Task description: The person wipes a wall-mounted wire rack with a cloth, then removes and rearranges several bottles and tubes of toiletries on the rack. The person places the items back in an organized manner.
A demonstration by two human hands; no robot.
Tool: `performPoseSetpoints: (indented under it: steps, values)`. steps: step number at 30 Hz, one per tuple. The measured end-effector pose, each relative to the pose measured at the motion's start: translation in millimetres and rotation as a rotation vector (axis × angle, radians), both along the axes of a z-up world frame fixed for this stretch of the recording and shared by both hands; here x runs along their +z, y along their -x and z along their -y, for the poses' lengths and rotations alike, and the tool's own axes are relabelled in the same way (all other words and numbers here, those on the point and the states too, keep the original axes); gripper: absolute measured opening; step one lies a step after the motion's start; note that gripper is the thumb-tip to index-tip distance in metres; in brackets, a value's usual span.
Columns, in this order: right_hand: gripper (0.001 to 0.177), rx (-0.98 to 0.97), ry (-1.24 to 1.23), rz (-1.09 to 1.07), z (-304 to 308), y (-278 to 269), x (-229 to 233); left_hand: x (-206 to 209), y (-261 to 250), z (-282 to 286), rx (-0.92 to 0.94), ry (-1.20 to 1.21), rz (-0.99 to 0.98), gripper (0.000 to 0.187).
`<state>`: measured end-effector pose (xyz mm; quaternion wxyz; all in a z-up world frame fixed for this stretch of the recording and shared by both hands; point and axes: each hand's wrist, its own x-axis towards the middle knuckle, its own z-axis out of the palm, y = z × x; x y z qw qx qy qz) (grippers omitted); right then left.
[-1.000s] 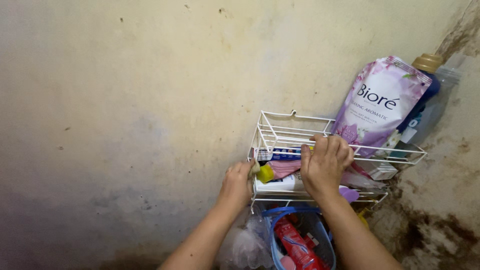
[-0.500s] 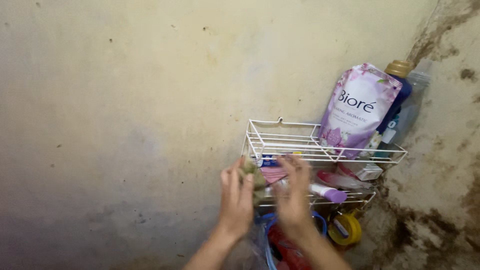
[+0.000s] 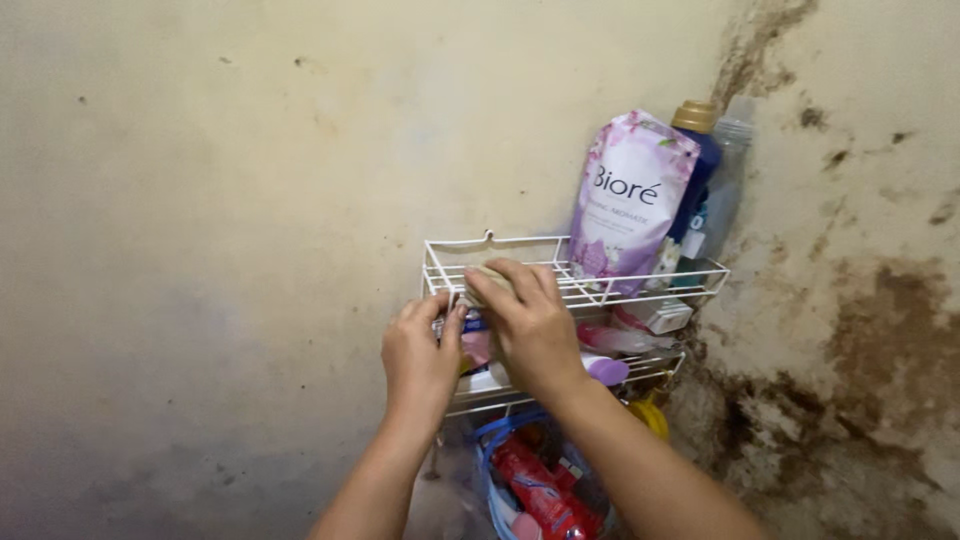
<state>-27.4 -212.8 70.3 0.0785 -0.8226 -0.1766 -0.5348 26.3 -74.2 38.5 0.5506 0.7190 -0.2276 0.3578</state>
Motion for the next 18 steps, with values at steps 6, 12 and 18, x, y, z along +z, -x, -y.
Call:
performPoseSetpoints:
  steps: [6, 12, 18]
  values:
    - [0.049, -0.209, -0.100, 0.018, 80, 11, -8, 0, -2, 0, 0.122, -0.082, -0.017, 0.016]
    - [0.048, -0.237, -0.387, -0.009, 151, 41, -9, 8, 3, -3, 0.208, -0.188, 0.026, 0.015]
    - [0.042, -0.667, -0.471, 0.074, 235, 37, -10, 10, 3, -2, 0.270, -0.277, 0.015, 0.016]
